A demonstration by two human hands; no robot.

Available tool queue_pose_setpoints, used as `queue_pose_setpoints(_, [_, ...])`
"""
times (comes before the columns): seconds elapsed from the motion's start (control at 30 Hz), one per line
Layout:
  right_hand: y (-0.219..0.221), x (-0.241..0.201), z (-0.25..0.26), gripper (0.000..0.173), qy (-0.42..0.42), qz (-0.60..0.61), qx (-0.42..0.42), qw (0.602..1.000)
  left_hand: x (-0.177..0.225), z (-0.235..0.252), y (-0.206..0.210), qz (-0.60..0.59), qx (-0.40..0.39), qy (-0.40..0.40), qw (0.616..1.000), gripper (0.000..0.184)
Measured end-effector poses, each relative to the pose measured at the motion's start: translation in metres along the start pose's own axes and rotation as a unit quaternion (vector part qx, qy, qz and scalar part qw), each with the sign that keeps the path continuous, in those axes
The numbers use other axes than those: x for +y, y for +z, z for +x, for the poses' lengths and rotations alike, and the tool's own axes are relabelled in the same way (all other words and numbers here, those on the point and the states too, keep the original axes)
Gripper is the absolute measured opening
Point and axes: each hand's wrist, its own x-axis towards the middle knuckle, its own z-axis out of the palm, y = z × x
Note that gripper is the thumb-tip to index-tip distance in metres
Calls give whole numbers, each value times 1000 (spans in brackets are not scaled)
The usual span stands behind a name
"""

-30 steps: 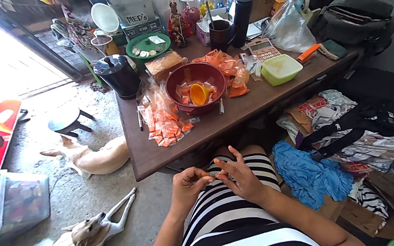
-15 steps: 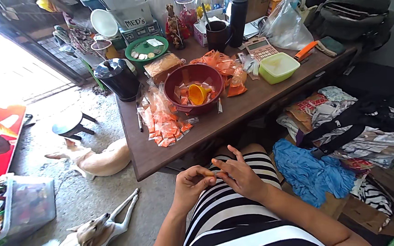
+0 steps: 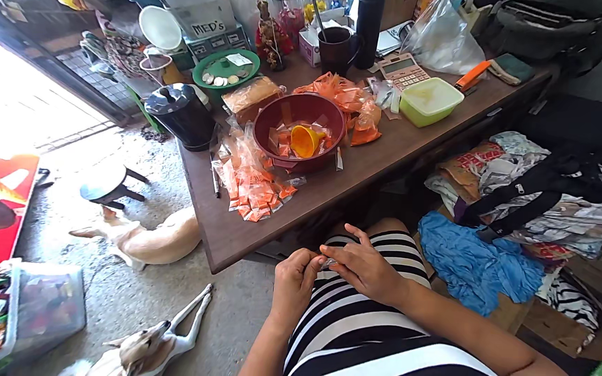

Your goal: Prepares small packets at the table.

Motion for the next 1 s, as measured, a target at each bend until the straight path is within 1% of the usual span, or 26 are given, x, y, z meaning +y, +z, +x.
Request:
queue_pose_setpoints(0.03, [0,0,0,32,0,0,1,1000,-1,0,1,17,6,18,1000,41])
queue_pose_setpoints(0.07, [1,0,1,32,0,-2,1,1000,-3,-1,2,11,8,26,1000,44])
queue_pose_setpoints(0.1, [1,1,1,32,1,-2,0,1000,-5,-1,2,-17,6,21,1000,44])
queue_pose_setpoints(0.17, [-1,1,1,32,8,-5,-4,1000,-7,-2,-2,-125,-7,-23,992,31])
queue_pose_setpoints(0.23, [-1,2,2,33,13,-5,-4,1000,-7,-2,-6,-221,-21,-70,972,15])
queue_pose_setpoints(0.3, [0,3,1,32,11,-4,-6,1000,-6,-2,-9,-270,-31,-86,958,10])
queue_pose_setpoints(0.4, [1,3,2,31,9,-7,-10,1000,-5,0,-12,-293,-30,-77,952,11])
queue_pose_setpoints(0.5, [2,4,2,31,8,-8,-8,1000,-6,2,-19,-313,-61,-82,944,17])
queue_pose_setpoints(0.57, [2,5,2,31,12,-8,-5,1000,-10,1,-23,-307,-75,-79,946,19])
queue_pose_setpoints(0.67, [2,5,2,30,15,-8,-4,1000,-11,-1,-19,-262,-29,-65,962,10])
queue_pose_setpoints(0.73, [3,5,2,28,11,-8,-3,1000,-11,-2,-16,-203,-21,-54,977,9])
queue_pose_setpoints(0.8, [4,5,3,27,7,-9,-6,1000,-12,-2,-14,-140,-25,-40,989,16])
queue_pose_setpoints(0.9, [4,5,2,28,3,-8,-11,1000,-11,0,-11,-55,-18,-4,998,32])
queue_pose_setpoints(0.97, [5,4,2,28,1,-5,-11,1000,-9,1,-6,-29,3,8,1000,46])
queue_pose_setpoints(1.0, [5,4,2,28,1,-2,-9,1000,-9,0,-3,-45,9,2,999,48])
